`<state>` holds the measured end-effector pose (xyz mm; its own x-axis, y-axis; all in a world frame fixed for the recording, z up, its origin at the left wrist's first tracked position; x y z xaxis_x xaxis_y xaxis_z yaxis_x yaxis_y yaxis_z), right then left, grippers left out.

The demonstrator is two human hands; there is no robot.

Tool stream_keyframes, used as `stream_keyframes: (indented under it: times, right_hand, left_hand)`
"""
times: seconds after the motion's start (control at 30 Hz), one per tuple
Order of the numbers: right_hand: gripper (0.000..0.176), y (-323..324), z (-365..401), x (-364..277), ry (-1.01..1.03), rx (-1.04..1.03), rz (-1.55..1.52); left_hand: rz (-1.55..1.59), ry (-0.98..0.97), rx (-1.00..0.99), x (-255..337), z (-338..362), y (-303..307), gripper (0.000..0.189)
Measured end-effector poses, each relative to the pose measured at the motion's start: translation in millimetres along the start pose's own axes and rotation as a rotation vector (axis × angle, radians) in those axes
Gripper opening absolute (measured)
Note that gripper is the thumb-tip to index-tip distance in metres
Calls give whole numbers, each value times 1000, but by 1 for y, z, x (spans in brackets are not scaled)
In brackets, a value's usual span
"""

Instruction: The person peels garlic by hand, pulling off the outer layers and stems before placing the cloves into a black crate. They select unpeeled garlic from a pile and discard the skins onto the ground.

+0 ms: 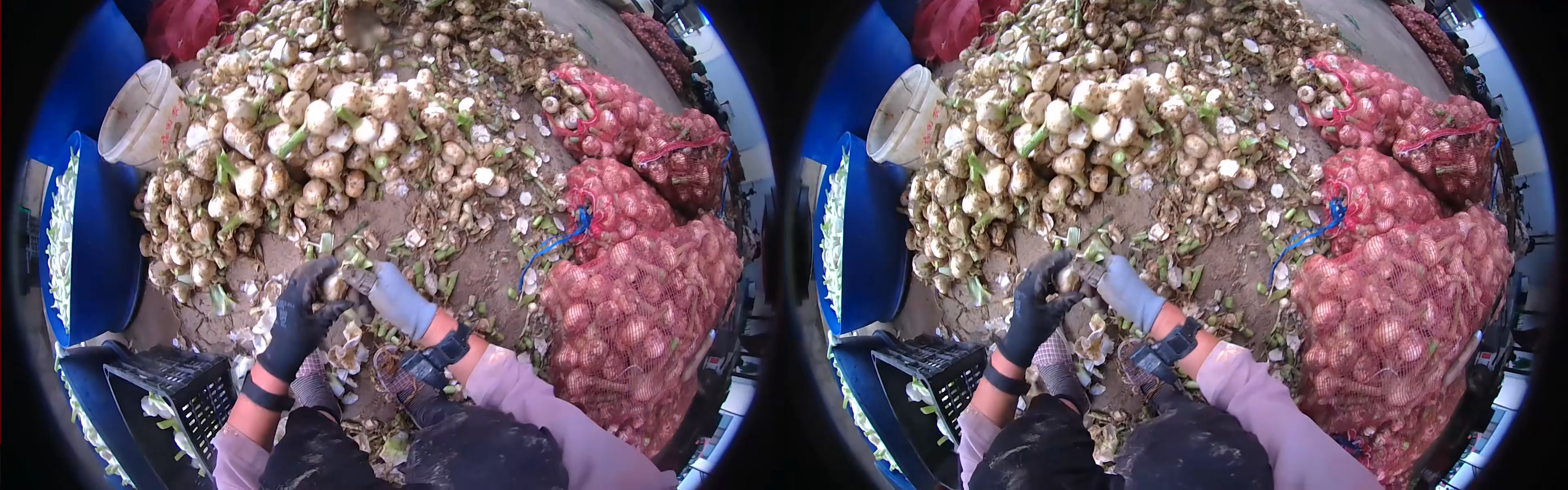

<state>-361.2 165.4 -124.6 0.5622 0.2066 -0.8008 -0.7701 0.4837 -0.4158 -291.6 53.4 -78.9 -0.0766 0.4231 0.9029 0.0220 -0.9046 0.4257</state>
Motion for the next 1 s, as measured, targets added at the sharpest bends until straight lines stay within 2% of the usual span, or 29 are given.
stream_keyframes:
  times: [0.07,0.1,0.13,0.2,0.23,0.27,0.33,0.37,0.43,0.47,0.53,0.57,0.6,0.67,0.7,0.73,0.8,0.83,0.9,0.93,0.97,1.0]
  right_hand:
    - [39,4,-3,7,-112,-3,209]
    - [39,-1,-3,2,-91,31,245]
    - [32,-1,-10,4,30,55,416]
    - [25,-10,-11,17,-74,42,275]
    - [20,-15,-9,26,-164,30,99]
    - [20,-20,-8,23,-163,12,104]
    - [19,-32,-10,14,-101,12,114]
    - [19,-33,-18,28,-109,0,118]
    - [25,-42,-21,10,471,162,868]
    - [25,-50,-20,4,468,147,865]
    - [17,-51,-28,41,-204,-62,138]
    - [20,-56,-31,36,-167,-103,236]
    - [20,-58,-35,33,-173,-104,233]
    - [23,-67,-42,33,-307,-180,310]
    - [24,-68,-43,37,-277,-141,261]
    - [24,-70,-43,39,-280,-144,262]
    - [23,-68,-42,45,-330,-99,242]
    - [23,-66,-43,55,-333,-99,243]
    - [19,-71,-51,28,40,0,589]
    - [19,-71,-49,29,40,-1,588]
    - [20,-77,-43,22,54,16,1011]
    - [22,-91,-39,12,67,34,1434]
  left_hand:
    - [4,27,-13,-4,4,-4,63]
    - [214,84,-56,-11,7,-5,64]
    - [280,115,-44,-25,12,-4,62]
    - [592,100,2,-42,19,-4,61]
    - [613,83,-4,-44,24,-3,56]
    - [621,99,7,-45,31,-1,56]
    - [929,288,21,-55,47,-3,52]
    - [1246,265,59,-71,54,-16,49]
    - [1430,260,97,-81,64,-15,47]
    - [1459,260,118,-89,70,-14,48]
    - [1139,277,108,-86,75,-1,51]
    - [905,263,69,-69,75,8,54]
    - [909,268,70,-76,81,5,54]
    - [519,125,66,-75,85,14,58]
    - [736,138,110,-78,88,11,56]
    - [737,140,114,-79,92,15,56]
    - [1356,281,65,-93,98,-2,54]
    - [1470,215,79,-93,96,-3,54]
    - [1513,231,136,-83,93,-5,52]
    - [1550,249,193,-82,92,-5,52]
    - [1758,159,118,-86,89,-11,55]
    - [1758,162,117,-91,90,-12,55]
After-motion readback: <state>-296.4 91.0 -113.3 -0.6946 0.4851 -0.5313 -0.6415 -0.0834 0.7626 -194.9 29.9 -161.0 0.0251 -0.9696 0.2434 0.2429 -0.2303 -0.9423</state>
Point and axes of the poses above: each hand's wrist, its own z-axis away from the middle knuckle, its own y-axis out of the back of the hand, x = y × z, the point moved 8 cm from there along -z, towards the middle knuckle, and after that the axes turned 15 degrees about -x, right-handed, at the moved point
